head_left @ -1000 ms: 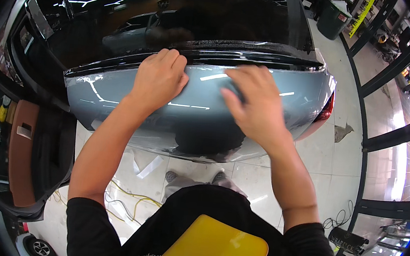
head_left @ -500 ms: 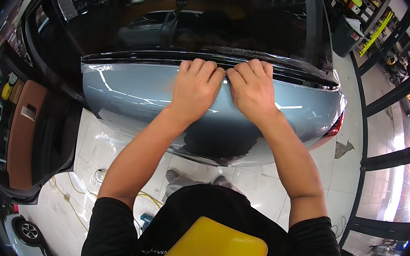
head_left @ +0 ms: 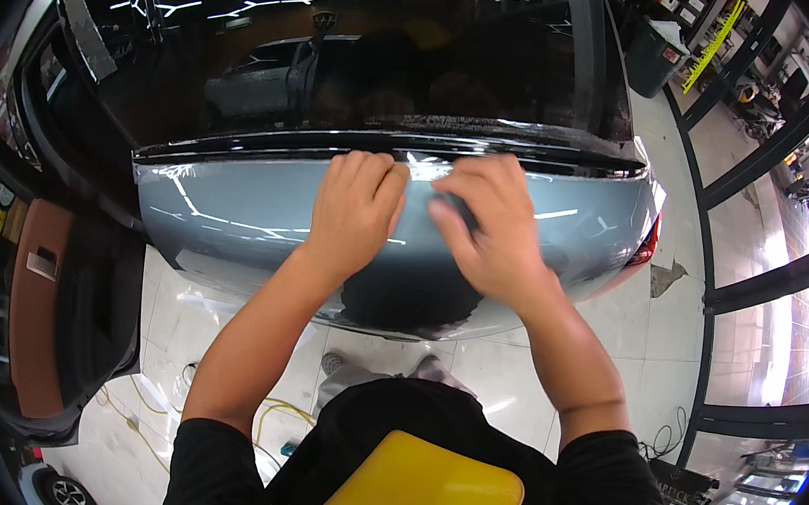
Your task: The person applies a protective film to the rear bumper of a car. They use a yellow squeegee to smooth the film and a yellow cloth to wipe the surface, then use a knife to trim the excess film along the edges.
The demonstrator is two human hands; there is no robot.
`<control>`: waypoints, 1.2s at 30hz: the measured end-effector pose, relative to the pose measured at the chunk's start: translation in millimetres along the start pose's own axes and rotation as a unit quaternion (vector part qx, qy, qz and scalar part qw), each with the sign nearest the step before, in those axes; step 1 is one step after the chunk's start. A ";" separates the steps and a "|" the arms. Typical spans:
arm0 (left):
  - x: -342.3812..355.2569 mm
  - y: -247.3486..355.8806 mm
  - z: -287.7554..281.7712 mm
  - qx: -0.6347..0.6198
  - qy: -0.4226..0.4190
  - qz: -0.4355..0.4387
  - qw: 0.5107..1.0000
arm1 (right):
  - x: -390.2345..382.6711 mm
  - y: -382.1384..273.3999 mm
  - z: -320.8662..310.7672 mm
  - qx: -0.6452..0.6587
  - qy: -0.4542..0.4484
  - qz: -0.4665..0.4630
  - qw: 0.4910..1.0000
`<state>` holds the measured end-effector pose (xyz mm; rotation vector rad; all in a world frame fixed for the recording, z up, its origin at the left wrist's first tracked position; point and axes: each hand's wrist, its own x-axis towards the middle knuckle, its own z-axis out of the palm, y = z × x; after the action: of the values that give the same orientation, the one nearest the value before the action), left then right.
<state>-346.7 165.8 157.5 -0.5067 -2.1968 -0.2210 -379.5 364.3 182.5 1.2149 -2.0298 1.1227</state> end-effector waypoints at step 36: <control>-10.0 8.0 4.9 0.003 0.035 -0.045 0.998 | 76.9 37.5 -1.5 -0.004 -0.222 0.021 0.975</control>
<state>-341.2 171.8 146.5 -0.3923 -2.1538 -0.2763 -448.4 340.0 227.1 1.5314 -2.3897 0.9172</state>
